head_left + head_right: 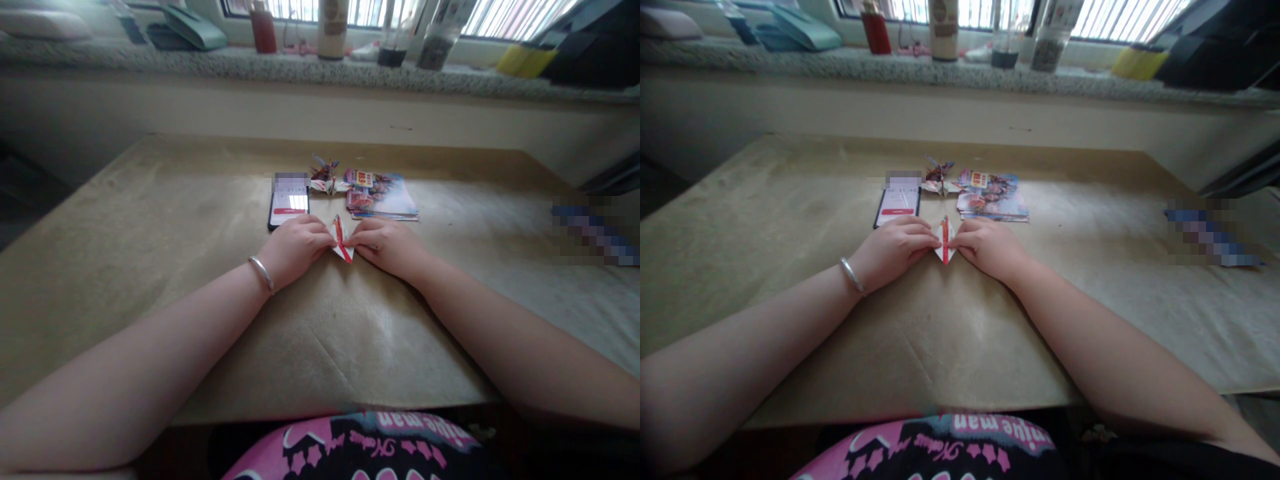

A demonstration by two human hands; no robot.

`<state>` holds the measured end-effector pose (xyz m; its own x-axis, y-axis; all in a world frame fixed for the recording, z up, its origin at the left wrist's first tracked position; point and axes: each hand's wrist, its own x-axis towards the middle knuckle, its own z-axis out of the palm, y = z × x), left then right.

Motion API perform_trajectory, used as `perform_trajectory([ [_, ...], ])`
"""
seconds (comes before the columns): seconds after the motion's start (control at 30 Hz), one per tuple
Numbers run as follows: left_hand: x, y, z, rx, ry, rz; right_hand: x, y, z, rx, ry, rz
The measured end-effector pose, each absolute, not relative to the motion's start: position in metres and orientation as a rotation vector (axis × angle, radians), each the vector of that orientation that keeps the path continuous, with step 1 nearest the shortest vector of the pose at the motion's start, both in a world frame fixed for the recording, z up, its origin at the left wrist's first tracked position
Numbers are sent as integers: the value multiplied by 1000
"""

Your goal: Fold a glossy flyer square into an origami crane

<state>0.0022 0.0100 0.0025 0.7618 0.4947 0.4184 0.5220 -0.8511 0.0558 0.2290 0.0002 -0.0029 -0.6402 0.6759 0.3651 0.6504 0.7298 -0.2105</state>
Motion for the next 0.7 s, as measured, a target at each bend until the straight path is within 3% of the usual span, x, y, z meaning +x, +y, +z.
perform_trajectory([
  [0.7,2,6,11,-2847,-885,-460,237,-3,9,-1002,-2677,-114],
])
